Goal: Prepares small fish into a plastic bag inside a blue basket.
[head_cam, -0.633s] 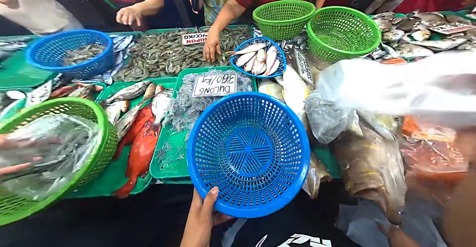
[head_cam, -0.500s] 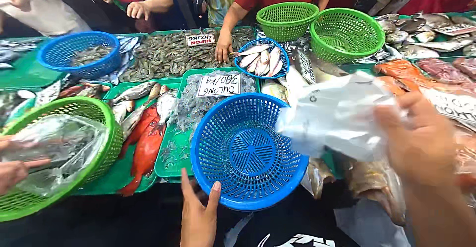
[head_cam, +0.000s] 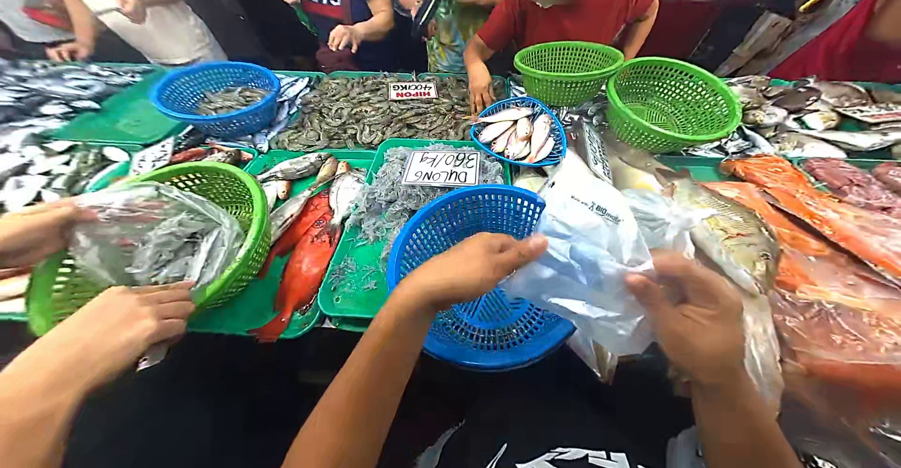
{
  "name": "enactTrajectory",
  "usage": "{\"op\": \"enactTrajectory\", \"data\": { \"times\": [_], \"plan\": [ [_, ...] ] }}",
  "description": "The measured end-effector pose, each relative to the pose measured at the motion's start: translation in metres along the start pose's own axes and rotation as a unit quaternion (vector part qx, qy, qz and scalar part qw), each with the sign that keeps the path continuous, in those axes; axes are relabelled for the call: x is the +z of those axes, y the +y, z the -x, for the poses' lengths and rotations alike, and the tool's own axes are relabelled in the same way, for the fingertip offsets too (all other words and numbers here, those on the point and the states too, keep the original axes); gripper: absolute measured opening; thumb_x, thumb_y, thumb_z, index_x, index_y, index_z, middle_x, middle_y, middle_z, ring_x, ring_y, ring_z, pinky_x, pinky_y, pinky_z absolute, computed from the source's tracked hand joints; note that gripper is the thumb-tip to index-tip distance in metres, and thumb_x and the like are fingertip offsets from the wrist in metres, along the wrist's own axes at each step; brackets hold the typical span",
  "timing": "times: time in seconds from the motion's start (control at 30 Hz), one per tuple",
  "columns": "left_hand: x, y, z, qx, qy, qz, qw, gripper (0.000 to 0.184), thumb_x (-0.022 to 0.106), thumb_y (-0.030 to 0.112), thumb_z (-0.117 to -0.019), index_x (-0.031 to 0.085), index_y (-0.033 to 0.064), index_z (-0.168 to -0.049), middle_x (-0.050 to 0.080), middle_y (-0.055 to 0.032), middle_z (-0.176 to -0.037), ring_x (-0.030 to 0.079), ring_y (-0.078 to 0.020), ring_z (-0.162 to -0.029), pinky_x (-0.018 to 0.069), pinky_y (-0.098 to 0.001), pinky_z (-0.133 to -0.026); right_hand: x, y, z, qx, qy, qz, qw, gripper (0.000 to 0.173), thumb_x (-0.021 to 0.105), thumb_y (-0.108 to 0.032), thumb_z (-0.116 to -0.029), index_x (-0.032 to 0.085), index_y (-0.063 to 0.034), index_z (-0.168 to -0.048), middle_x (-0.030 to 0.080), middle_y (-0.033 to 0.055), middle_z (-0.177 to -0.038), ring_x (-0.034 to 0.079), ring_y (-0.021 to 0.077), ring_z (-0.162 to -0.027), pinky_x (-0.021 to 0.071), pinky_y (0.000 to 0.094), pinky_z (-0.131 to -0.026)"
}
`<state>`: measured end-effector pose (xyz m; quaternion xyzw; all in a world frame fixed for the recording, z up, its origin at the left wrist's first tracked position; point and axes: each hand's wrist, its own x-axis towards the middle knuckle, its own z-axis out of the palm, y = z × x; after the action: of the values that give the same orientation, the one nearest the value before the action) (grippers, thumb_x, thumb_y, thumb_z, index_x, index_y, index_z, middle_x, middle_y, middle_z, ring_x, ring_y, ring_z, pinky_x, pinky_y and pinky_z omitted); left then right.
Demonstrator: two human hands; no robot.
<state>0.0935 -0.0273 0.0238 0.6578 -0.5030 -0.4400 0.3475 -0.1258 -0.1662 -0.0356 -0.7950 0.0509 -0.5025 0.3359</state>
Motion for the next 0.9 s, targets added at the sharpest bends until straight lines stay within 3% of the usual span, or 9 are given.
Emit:
{"op": "enactTrajectory", "data": {
  "times": [0.07,0.2,0.33,0.43,0.53,0.63,0.7,0.8,0.9],
  "plan": [
    [0.006,-0.002,-0.013,0.029,0.009,0.009,1.0,0.047,0.06,0.032,-0.1027,0.058,0.0005,-0.137,0.06,-0.0149,-0.131,0.06,-0.0195,-0.113,0.0498,-0.0382,-0.097,0.0,0.001,0.002,-0.004,-0.01,-0.023,1.0,0.012,0.064,-0.031,-0.1015,0.07,-0.0206,-0.103,0.069,-0.0163,-0.096,0.063,-0.0107,-0.093,0.0527,0.01,-0.085],
    [0.017,-0.001,-0.025,0.084,0.068,0.204,0.973,0.005,0.065,0.003,-0.0953,0.069,0.0051,-0.093,0.071,0.0056,-0.083,0.068,-0.0012,-0.078,0.0574,-0.0217,-0.078,-0.008,0.006,0.0,0.027,0.0,0.015,1.0,0.018,0.067,-0.032,-0.0991,0.071,-0.014,-0.1,0.07,-0.0121,-0.093,0.063,-0.0104,-0.089,0.0537,0.0101,-0.081],
    [0.018,0.007,-0.017,0.075,0.245,0.137,0.957,0.026,0.071,0.013,-0.0943,0.063,0.0082,-0.07,0.058,0.0076,-0.059,0.056,0.0008,-0.055,0.0499,-0.0196,-0.058,-0.028,0.005,-0.004,0.145,0.042,0.171,0.974,0.05,0.069,-0.038,-0.0951,0.063,0.0052,-0.119,0.065,0.02,-0.114,0.064,0.0214,-0.1,0.0546,0.0384,-0.083],
    [0.038,0.01,-0.014,0.198,0.221,0.075,0.952,0.008,0.071,0.008,-0.0925,0.071,-0.0001,-0.096,0.073,0.0015,-0.083,0.069,-0.0005,-0.078,0.0597,-0.0211,-0.077,0.001,-0.021,-0.003,0.176,0.009,0.05,0.983,0.038,0.057,-0.043,-0.1028,0.066,-0.0063,-0.104,0.068,-0.0048,-0.095,0.065,-0.0022,-0.087,0.0572,0.0191,-0.077],
    [0.061,0.009,-0.016,0.24,0.198,-0.006,0.95,0.017,0.076,0.003,-0.0797,0.071,-0.0041,-0.095,0.073,-0.007,-0.087,0.069,-0.0056,-0.084,0.0578,-0.0247,-0.08,0.03,-0.026,-0.001,0.246,-0.019,-0.155,0.957,0.015,0.066,-0.018,-0.0959,0.067,-0.0084,-0.108,0.073,-0.0119,-0.097,0.069,-0.0034,-0.089,0.0595,0.0189,-0.081],
    [0.05,0.004,-0.019,0.199,0.152,-0.038,0.967,0.021,0.075,0.011,-0.0809,0.057,0.0077,-0.07,0.052,0.0056,-0.066,0.049,0.0008,-0.062,0.0396,-0.0186,-0.058,0.028,-0.018,0.001,0.248,0.048,-0.209,0.945,0.016,0.067,-0.006,-0.0884,0.074,-0.0167,-0.098,0.074,-0.0142,-0.09,0.069,-0.0029,-0.084,0.0598,0.0197,-0.077],
    [0.041,-0.006,-0.011,0.205,0.148,-0.012,0.967,0.035,0.069,0.008,-0.0867,0.045,0.0127,-0.061,0.038,0.011,-0.057,0.036,0.0047,-0.053,0.0278,-0.0147,-0.05,0.025,-0.014,0.003,0.288,0.089,-0.251,0.92,0.015,0.057,-0.002,-0.0957,0.066,-0.0133,-0.095,0.072,-0.0083,-0.088,0.07,0.0028,-0.081,0.0614,0.0243,-0.077],
    [0.015,-0.027,0.008,0.184,0.248,0.028,0.951,0.03,0.062,0.008,-0.0889,0.049,0.0185,-0.064,0.043,0.0157,-0.057,0.043,0.0068,-0.05,0.038,-0.0139,-0.049,0.007,-0.013,-0.004,0.362,0.179,-0.369,0.837,0.026,0.033,-0.005,-0.1066,0.056,-0.0119,-0.098,0.073,-0.0011,-0.086,0.073,0.0091,-0.078,0.0628,0.0284,-0.075],
    [-0.014,-0.047,0.022,0.144,0.373,-0.112,0.91,0.02,0.064,0.011,-0.0831,0.048,0.0127,-0.07,0.043,0.01,-0.062,0.041,0.0027,-0.054,0.0351,-0.0172,-0.051,-0.02,-0.019,-0.014,0.422,0.218,-0.375,0.796,0.028,0.028,-0.01,-0.1085,0.055,-0.0123,-0.1,0.058,-0.007,-0.069,0.052,-0.0014,-0.054,0.0461,0.0131,-0.05]
  ]
}}
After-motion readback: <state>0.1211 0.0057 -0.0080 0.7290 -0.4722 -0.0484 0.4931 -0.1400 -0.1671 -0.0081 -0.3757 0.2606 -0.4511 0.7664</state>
